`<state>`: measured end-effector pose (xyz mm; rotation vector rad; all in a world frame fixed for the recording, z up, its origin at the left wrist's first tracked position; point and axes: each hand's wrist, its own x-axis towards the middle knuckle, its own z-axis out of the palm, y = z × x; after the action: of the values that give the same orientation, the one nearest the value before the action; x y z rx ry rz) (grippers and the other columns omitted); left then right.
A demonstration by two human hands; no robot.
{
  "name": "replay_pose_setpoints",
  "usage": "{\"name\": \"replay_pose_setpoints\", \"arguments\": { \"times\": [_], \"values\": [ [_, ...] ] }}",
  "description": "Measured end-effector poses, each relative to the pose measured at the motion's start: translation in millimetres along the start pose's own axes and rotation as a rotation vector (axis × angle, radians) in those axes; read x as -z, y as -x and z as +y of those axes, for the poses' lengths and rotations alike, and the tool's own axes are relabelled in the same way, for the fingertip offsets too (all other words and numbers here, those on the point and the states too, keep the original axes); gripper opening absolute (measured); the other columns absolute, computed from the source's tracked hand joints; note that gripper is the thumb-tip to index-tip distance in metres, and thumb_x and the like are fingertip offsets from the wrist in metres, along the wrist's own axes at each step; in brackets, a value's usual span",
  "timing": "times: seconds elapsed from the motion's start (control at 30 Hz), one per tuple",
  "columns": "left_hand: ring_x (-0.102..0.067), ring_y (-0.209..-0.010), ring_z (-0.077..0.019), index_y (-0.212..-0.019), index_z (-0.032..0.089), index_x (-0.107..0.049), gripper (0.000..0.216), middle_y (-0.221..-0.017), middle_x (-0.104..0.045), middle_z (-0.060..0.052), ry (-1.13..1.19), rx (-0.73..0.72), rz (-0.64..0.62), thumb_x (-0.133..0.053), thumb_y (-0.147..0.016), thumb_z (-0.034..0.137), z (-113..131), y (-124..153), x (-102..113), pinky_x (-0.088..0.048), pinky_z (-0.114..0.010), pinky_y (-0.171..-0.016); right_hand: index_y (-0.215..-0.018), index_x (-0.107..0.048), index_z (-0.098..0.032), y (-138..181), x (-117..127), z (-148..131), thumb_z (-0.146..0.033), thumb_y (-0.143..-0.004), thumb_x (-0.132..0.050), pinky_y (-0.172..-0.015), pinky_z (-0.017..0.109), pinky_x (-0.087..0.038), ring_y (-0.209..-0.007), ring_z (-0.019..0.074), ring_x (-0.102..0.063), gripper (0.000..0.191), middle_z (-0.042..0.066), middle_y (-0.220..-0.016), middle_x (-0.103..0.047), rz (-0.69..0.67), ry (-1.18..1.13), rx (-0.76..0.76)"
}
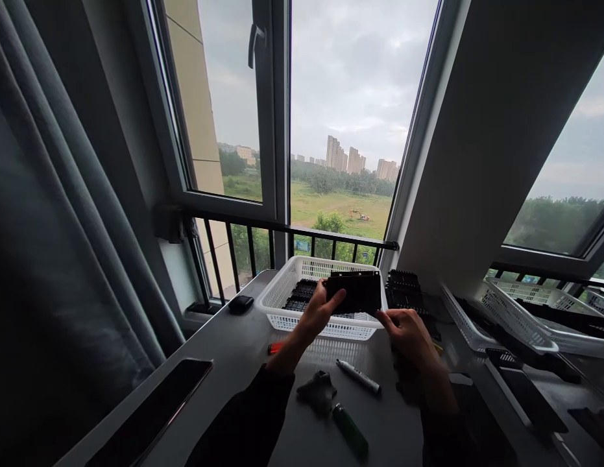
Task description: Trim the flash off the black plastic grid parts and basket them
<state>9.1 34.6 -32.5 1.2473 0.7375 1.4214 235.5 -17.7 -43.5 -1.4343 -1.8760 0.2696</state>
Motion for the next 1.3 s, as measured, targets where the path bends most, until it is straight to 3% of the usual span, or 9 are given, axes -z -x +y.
{"name": "replay_pose_setpoints", "arguments": {
  "times": [0.27, 0.47, 0.67, 0.83, 0.93, 1.03, 1.3],
  "values": [
    [-0.063, -0.096, -0.0258, -0.093, 0.018, -0.058, 0.043, -0.091, -0.069, -0.004, -0.104, -0.054, 0.000, -0.077, -0.069, 0.048, 21, 2, 7, -0.046, -0.037, -0.091, -0.053, -0.047, -0.019, 4, 22, 7, -0.060, -0.093, -0.041, -0.053, 0.027, -0.021, -0.050, 0.0119, -0.038, 0.057, -0.001, -0.052, -0.041, 0.002, 0.078, -0.043],
    [-0.061, -0.111, -0.0311, -0.103, 0.016, -0.061, 0.051, -0.109, -0.070, -0.009, -0.004, 0.021, -0.005, -0.078, -0.068, 0.050, 11, 0, 6, -0.044, -0.042, -0.098, -0.053, -0.038, -0.019, 8, 35, 9, -0.062, -0.091, -0.042, -0.053, 0.026, -0.020, -0.050, 0.0104, -0.035, 0.057, -0.003, -0.052, -0.037, -0.017, 0.083, -0.047],
    [-0.063, -0.108, -0.0303, -0.106, 0.016, -0.059, 0.051, -0.101, -0.072, -0.008, -0.029, 0.048, -0.033, -0.077, -0.070, 0.046, 1, -3, 6, -0.041, -0.046, -0.103, -0.053, -0.036, -0.020, 9, 34, 20, -0.062, -0.090, -0.041, -0.052, 0.027, -0.018, -0.049, 0.0105, -0.032, 0.057, -0.003, -0.050, -0.034, -0.052, 0.097, -0.064],
    [-0.063, -0.107, -0.0278, -0.104, 0.017, -0.057, 0.045, -0.104, -0.071, -0.007, -0.033, 0.055, -0.077, -0.076, -0.072, 0.043, 1, -4, 4, -0.043, -0.041, -0.099, -0.053, -0.034, -0.021, 8, 42, 9, -0.064, -0.088, -0.042, -0.052, 0.026, -0.023, -0.053, 0.0109, -0.032, 0.057, -0.003, -0.054, -0.032, 0.027, -0.109, -0.125],
    [-0.064, -0.100, -0.0265, -0.101, 0.017, -0.056, 0.043, -0.097, -0.071, -0.005, -0.062, 0.056, -0.122, -0.076, -0.071, 0.042, -2, -3, 0, -0.046, -0.039, -0.092, -0.057, -0.046, -0.020, 2, 37, -11, -0.067, -0.080, -0.053, -0.053, 0.025, -0.029, -0.056, 0.0121, -0.038, 0.052, -0.002, -0.056, -0.042, 0.160, -0.270, -0.181],
    [-0.065, -0.091, -0.0238, -0.098, 0.017, -0.055, 0.042, -0.090, -0.070, -0.003, -0.032, 0.055, -0.155, -0.076, -0.071, 0.042, -6, -2, -4, -0.048, -0.037, -0.085, -0.067, -0.057, -0.019, -5, 23, -22, -0.063, -0.072, -0.066, -0.053, 0.024, -0.034, -0.059, 0.0134, -0.044, 0.045, 0.000, -0.063, -0.052, 0.173, -0.407, -0.211],
    [-0.065, -0.080, -0.0182, -0.096, 0.019, -0.052, 0.041, -0.083, -0.069, -0.001, -0.033, 0.109, -0.216, -0.079, -0.069, 0.033, 0, 5, -14, -0.050, -0.031, -0.078, -0.070, -0.057, -0.019, -10, -4, -9, -0.051, -0.068, -0.074, -0.055, 0.023, -0.037, -0.059, 0.0120, -0.047, 0.037, -0.002, -0.064, -0.055, 0.183, -0.542, -0.271]
  ]
}}
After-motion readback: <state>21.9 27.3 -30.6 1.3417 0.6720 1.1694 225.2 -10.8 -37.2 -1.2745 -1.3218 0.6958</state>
